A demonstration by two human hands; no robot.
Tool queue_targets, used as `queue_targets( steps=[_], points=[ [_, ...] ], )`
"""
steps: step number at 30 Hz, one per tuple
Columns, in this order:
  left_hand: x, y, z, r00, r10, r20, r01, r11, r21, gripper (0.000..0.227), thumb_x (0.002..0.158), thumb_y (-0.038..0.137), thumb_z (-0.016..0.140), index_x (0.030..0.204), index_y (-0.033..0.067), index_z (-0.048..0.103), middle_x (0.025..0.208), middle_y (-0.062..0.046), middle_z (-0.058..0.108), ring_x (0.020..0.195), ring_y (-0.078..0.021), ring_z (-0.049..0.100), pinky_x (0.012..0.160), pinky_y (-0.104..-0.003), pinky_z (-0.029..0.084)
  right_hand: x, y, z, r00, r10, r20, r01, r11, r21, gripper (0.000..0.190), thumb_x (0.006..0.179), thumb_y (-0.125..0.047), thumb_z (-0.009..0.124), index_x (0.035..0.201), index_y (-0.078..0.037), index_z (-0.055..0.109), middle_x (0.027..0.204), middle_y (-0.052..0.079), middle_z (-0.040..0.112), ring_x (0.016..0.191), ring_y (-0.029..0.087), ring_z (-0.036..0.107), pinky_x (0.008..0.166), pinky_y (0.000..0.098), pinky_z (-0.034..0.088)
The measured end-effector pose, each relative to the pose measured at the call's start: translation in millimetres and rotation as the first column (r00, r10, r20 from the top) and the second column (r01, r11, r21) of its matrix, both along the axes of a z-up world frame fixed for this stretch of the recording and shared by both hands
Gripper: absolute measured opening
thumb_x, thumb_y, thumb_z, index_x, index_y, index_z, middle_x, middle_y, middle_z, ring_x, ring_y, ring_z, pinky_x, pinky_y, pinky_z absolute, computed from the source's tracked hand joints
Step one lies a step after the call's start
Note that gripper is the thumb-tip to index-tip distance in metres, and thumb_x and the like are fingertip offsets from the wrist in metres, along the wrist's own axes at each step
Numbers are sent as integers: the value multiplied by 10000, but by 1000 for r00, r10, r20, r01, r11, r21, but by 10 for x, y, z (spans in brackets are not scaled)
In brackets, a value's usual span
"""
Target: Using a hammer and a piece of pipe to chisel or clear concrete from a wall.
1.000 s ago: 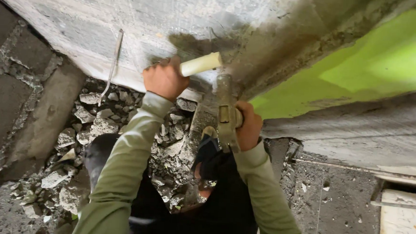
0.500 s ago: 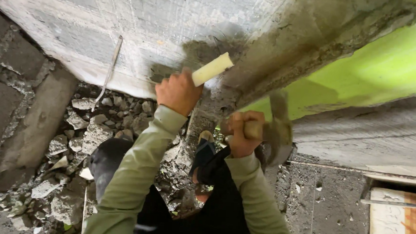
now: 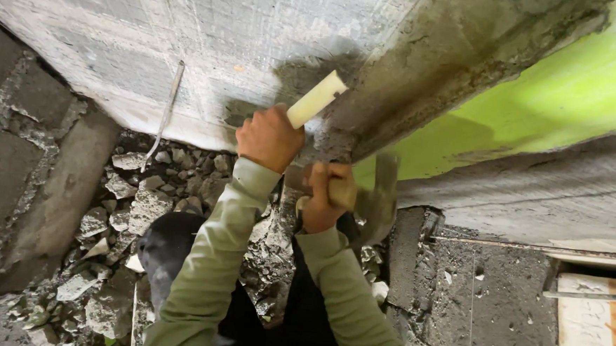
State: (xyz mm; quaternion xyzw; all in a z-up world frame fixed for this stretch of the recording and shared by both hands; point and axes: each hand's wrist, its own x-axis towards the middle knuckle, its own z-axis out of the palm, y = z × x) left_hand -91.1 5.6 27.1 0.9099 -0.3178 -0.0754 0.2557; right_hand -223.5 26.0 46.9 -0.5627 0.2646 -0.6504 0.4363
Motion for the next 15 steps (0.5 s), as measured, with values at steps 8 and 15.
queue_targets(
  steps=[8, 15],
  points=[
    [40, -16, 65, 1000, 8, -24, -7, 999, 38, 404, 789, 557, 631, 933, 191, 723, 887, -132, 740, 915, -437, 740, 779, -534, 569, 120, -20, -244, 997, 6, -80, 32, 878, 478, 132, 797, -28, 780, 884, -59, 686, 749, 56, 637, 712, 178, 605, 712, 358, 473],
    [-114, 150, 367, 1000, -19, 8, 19, 998, 56, 384, 827, 546, 598, 925, 191, 709, 871, -105, 747, 896, -416, 754, 780, -525, 572, -56, -257, -266, 995, 90, 50, -99, 965, 243, 261, 876, 30, 774, 826, -125, 570, 496, 56, 521, 430, 148, 553, 464, 278, 487]
  ],
)
